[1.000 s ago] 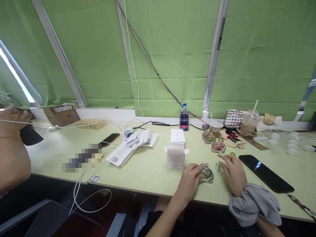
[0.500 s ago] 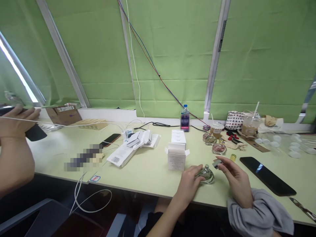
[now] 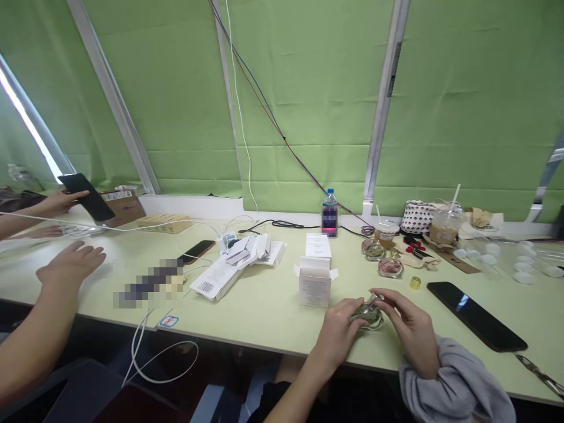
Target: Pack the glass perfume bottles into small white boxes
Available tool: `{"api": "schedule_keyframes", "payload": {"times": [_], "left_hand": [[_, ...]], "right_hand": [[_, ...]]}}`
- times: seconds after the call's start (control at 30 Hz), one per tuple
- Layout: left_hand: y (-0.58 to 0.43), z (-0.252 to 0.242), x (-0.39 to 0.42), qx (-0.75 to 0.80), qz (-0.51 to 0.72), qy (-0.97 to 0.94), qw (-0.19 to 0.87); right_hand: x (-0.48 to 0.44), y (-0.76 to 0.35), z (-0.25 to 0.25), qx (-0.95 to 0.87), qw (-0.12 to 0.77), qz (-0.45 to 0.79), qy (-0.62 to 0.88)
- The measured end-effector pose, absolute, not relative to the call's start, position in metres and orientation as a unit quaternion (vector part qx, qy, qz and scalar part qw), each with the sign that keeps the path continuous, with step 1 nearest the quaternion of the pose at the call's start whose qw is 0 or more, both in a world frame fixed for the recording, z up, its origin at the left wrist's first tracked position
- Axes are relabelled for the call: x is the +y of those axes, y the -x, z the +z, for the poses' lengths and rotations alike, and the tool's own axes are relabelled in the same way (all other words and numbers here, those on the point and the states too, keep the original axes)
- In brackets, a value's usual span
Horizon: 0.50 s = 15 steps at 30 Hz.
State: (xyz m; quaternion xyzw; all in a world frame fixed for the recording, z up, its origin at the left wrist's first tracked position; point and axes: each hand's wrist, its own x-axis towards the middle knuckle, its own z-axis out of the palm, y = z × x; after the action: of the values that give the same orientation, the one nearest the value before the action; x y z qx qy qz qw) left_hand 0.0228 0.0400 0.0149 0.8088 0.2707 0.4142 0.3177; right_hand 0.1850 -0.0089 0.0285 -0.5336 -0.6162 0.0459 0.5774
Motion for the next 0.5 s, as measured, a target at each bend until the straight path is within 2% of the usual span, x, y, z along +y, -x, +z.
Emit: {"api": "schedule_keyframes", "payload": {"times": [0.5], "left_hand": [[-0.0232,0.0142,0.0405,0.249,0.425,-0.804,0.332]], "right_hand": [[-0.0052,-0.1856,0.0252,-0.681,0.544,-0.008,0.490]]}}
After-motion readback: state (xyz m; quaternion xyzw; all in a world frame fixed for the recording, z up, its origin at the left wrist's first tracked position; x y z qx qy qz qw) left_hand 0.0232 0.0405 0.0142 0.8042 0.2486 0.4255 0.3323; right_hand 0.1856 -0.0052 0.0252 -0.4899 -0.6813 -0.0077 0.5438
